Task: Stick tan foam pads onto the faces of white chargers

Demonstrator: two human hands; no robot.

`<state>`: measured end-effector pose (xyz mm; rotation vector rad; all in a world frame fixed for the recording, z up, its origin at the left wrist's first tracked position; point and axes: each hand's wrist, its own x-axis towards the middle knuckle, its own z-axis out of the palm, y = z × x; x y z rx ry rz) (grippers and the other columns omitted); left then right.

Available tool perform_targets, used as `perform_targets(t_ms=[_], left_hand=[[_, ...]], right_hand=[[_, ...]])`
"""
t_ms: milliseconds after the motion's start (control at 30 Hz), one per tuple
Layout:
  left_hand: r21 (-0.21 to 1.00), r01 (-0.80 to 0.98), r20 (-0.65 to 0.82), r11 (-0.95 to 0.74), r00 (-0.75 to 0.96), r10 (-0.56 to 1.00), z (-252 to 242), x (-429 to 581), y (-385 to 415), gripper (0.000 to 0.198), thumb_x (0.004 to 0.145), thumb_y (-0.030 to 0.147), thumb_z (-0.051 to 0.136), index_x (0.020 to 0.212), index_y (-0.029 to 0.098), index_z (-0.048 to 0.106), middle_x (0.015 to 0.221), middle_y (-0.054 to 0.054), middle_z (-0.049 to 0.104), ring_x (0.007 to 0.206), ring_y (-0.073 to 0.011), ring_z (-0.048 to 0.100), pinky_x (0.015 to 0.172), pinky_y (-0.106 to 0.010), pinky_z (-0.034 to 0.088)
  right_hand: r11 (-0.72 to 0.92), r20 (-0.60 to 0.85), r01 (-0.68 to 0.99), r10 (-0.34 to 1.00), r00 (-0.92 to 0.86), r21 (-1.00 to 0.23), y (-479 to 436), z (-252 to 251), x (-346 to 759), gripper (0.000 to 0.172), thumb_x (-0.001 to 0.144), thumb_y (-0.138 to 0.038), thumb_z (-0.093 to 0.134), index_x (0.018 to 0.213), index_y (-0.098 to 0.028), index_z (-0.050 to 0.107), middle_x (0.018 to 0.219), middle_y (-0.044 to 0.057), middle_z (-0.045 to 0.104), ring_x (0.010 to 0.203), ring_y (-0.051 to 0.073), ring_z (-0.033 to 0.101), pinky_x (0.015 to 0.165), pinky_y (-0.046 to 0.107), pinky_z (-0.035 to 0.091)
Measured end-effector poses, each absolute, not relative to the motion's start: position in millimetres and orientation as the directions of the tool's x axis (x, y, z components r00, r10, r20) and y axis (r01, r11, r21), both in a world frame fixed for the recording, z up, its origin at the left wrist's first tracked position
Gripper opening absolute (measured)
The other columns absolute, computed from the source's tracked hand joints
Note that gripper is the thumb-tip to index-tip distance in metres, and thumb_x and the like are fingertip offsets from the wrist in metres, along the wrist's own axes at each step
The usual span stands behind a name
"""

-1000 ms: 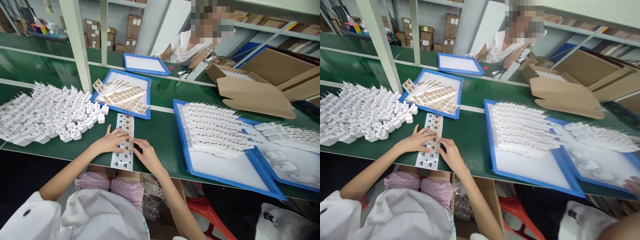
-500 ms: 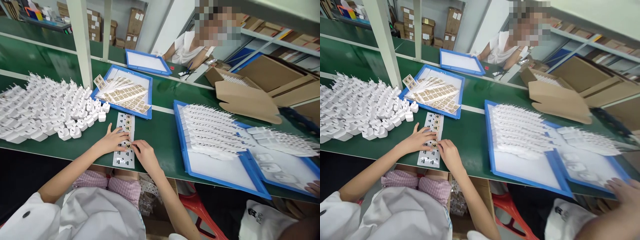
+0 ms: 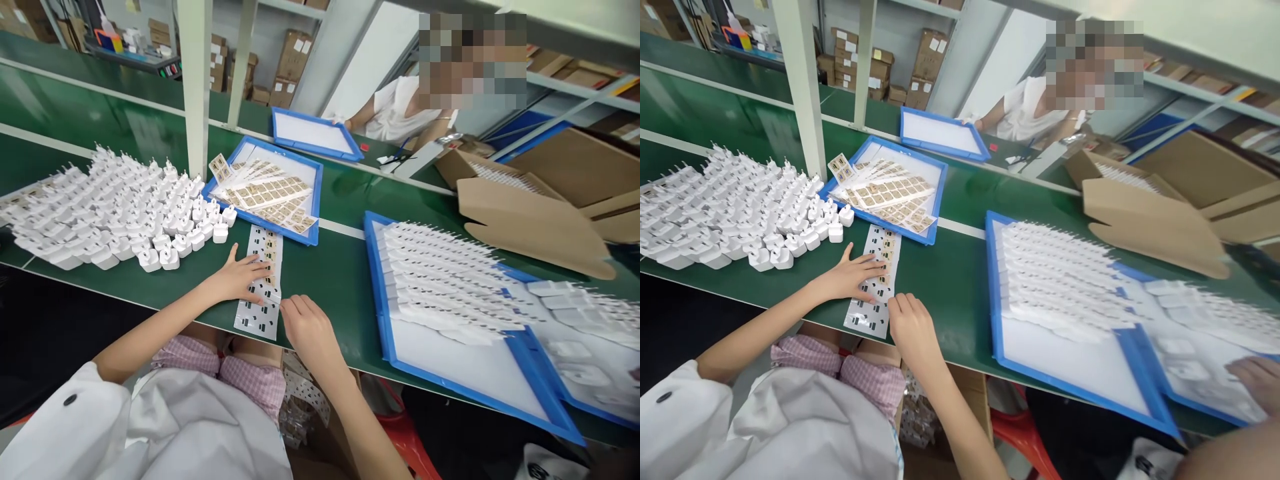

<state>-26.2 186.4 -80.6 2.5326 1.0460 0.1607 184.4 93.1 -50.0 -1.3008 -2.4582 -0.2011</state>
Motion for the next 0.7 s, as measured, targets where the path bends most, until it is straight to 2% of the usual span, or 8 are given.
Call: perform_targets(t_ms=[67, 133, 200, 267, 367, 433, 600, 700], left_hand=[[0.341, 0.646, 0.014, -0.683, 0.723, 0.691, -75.1, -30.4, 186.9, 0.066, 0.092, 0.055, 0.064, 0.151, 0.03, 0.049, 0.165, -0.007, 0.041, 0.156, -0.0358, 0.031, 0.126, -0.069, -0.007], [0.241, 0.671, 0.099, -0.701, 0.702, 0.705, -65.0, -39.3, 187.8, 0.054, 0.097, 0.04, 0.06, 0.148, 0.026, 0.052, 0.163, -0.01, 0.045, 0.156, -0.0362, 0.03, 0.127, -0.069, -0.001], [0.12, 0.737, 0.173, -0.666, 0.645, 0.745, -53.8, -51.6, 190.7, 0.046, 0.096, 0.02, 0.056, 0.141, 0.019, 0.059, 0.156, -0.015, 0.052, 0.155, -0.0387, 0.031, 0.127, -0.071, 0.003], [0.03, 0.793, 0.201, -0.609, 0.592, 0.78, -45.4, -64.3, 196.1, 0.046, 0.09, 0.006, 0.053, 0.133, 0.014, 0.065, 0.149, -0.018, 0.057, 0.153, -0.0401, 0.033, 0.128, -0.07, 0.007], [-0.015, 0.809, 0.182, -0.588, 0.581, 0.794, -41.4, -77.2, 208.3, 0.05, 0.089, 0.002, 0.046, 0.13, 0.021, 0.068, 0.138, -0.012, 0.063, 0.15, -0.0334, 0.038, 0.13, -0.065, 0.012], [-0.011, 0.789, 0.159, -0.615, 0.608, 0.778, -41.1, -80.6, 217.6, 0.053, 0.09, 0.002, 0.04, 0.128, 0.026, 0.068, 0.131, -0.009, 0.067, 0.147, -0.0292, 0.041, 0.13, -0.062, 0.016], [0.02, 0.755, 0.13, -0.656, 0.648, 0.75, -26.7, -83.5, 228.2, 0.049, 0.094, 0.004, 0.032, 0.116, 0.022, 0.072, 0.118, -0.013, 0.071, 0.136, -0.0284, 0.051, 0.117, -0.056, 0.038], [0.093, 0.748, 0.176, -0.657, 0.637, 0.75, -17.8, -82.4, 205.9, 0.035, 0.101, 0.02, 0.037, 0.115, 0.016, 0.069, 0.117, -0.017, 0.072, 0.122, -0.0324, 0.061, 0.105, -0.056, 0.047]], right_hand=[[0.523, 0.44, 0.811, 0.812, -0.382, -0.261, 87.0, -46.4, 189.1, 0.026, 0.1, -0.014, 0.049, 0.08, -0.02, 0.064, 0.073, 0.005, 0.065, 0.066, 0.019, 0.058, 0.06, 0.032, 0.045], [0.44, 0.424, 0.713, 0.879, -0.217, -0.546, 80.9, -46.2, 193.0, 0.019, 0.099, -0.025, 0.056, 0.083, -0.022, 0.066, 0.075, 0.003, 0.067, 0.066, 0.018, 0.061, 0.061, 0.03, 0.047], [0.311, 0.317, 0.55, 0.944, -0.086, -0.775, 75.4, -50.7, 194.3, 0.021, 0.095, -0.034, 0.063, 0.079, -0.022, 0.068, 0.072, 0.002, 0.068, 0.064, 0.017, 0.062, 0.06, 0.029, 0.049], [0.166, 0.168, 0.381, 0.985, -0.028, -0.91, 70.9, -58.4, 192.8, 0.026, 0.089, -0.041, 0.069, 0.073, -0.021, 0.069, 0.069, 0.003, 0.068, 0.064, 0.018, 0.062, 0.059, 0.029, 0.049], [-0.018, -0.023, 0.173, 0.999, -0.027, -0.985, 64.9, -70.7, 188.4, 0.03, 0.083, -0.046, 0.074, 0.069, -0.02, 0.07, 0.068, 0.003, 0.067, 0.062, 0.017, 0.06, 0.059, 0.029, 0.05], [-0.088, -0.092, 0.064, 0.995, -0.049, -0.994, 61.0, -76.5, 186.2, 0.029, 0.081, -0.047, 0.076, 0.069, -0.02, 0.071, 0.069, 0.003, 0.066, 0.063, 0.016, 0.06, 0.061, 0.029, 0.051], [-0.112, -0.109, -0.048, 0.992, -0.063, -0.993, 54.7, -79.2, 186.9, 0.029, 0.079, -0.046, 0.077, 0.066, -0.021, 0.068, 0.069, 0.003, 0.065, 0.064, 0.015, 0.059, 0.062, 0.029, 0.051], [-0.09, -0.088, -0.107, 0.996, -0.021, -0.99, 53.9, -72.1, 186.9, 0.033, 0.078, -0.047, 0.078, 0.063, -0.02, 0.066, 0.064, 0.002, 0.062, 0.06, 0.014, 0.056, 0.059, 0.029, 0.049]])
